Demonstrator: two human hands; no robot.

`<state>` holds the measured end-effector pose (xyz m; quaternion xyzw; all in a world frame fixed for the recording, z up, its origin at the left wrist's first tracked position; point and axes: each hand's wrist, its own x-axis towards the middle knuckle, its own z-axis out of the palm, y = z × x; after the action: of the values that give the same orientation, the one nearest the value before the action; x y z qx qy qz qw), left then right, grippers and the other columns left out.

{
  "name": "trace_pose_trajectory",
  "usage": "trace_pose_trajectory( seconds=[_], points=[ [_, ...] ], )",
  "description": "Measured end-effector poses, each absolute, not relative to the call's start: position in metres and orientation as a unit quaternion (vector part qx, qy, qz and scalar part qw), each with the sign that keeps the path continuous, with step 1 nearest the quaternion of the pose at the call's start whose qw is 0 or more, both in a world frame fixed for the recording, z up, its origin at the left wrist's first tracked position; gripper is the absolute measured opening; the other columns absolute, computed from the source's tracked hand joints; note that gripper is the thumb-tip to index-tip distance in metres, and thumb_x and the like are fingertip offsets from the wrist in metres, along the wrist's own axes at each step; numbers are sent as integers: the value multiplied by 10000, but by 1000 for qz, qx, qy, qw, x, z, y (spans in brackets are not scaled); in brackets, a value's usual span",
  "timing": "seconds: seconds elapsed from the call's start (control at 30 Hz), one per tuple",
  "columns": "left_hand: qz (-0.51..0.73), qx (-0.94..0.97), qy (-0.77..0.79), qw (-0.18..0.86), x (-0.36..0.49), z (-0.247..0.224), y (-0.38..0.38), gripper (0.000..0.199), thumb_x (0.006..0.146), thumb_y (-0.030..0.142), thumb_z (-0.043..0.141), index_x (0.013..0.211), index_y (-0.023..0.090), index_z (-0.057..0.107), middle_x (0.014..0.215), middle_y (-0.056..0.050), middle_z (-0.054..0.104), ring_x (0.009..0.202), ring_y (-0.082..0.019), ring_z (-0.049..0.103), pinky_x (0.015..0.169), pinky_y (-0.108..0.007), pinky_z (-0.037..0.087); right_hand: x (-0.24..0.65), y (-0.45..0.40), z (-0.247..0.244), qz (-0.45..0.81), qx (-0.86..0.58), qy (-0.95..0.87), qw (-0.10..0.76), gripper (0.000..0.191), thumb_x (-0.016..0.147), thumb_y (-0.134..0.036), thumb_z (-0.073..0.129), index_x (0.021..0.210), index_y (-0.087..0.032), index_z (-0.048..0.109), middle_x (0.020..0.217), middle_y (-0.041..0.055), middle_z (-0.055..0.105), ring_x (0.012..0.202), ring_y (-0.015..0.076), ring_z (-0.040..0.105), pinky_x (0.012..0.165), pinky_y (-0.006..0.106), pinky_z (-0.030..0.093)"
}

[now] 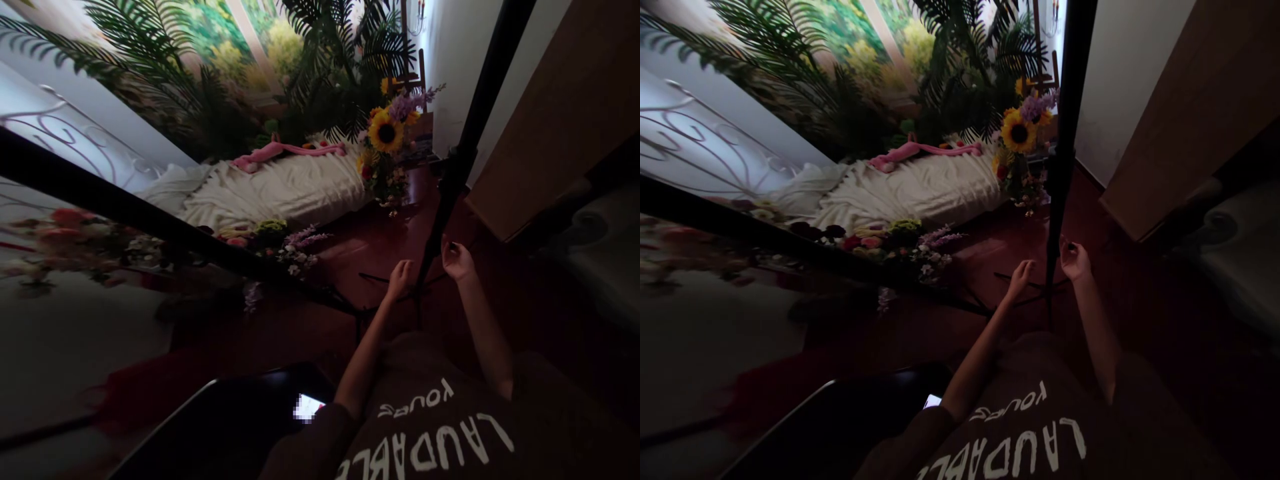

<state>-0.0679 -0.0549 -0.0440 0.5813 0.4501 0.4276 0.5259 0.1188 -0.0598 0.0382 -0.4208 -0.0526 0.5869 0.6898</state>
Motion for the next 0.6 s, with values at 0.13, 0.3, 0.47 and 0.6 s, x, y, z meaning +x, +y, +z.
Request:
trace_pose_trajectory(
  seconds=[0.13,0.3,0.47,0.6],
  points=[
    [469,470,589,461,-144,-69,-99,405,912,514,418,887,158,611,859,-59,669,798,-148,634,779,-285,511,85,-85,31,345,-571,-210,715,391,916,-273,359,1295,-216,437,1125,108,685,1067,182,679,942,422,562],
    [567,308,744,175,-209,-51,-136,321,954,416,351,905,182,565,816,-33,600,760,-146,588,773,-291,478,26,-113,38,214,-622,-429,619,717,884,-304,450,1515,-303,110,1573,110,255,1449,248,299,1129,549,334],
    [613,265,738,95,-237,-20,-125,304,963,402,343,1094,183,509,1098,-92,581,954,-155,586,872,-300,462,-26,-116,40,228,-578,-585,520,706,851,-236,496,1509,-278,243,1587,77,240,1484,272,191,1192,545,201],
    [630,305,704,116,-247,-11,-106,366,968,439,335,1182,172,465,1168,-115,565,1030,-160,575,910,-294,454,-66,-106,34,290,-500,-653,489,662,853,-218,494,1487,-260,308,1574,79,283,1460,246,264,1193,485,242]
  ],
)
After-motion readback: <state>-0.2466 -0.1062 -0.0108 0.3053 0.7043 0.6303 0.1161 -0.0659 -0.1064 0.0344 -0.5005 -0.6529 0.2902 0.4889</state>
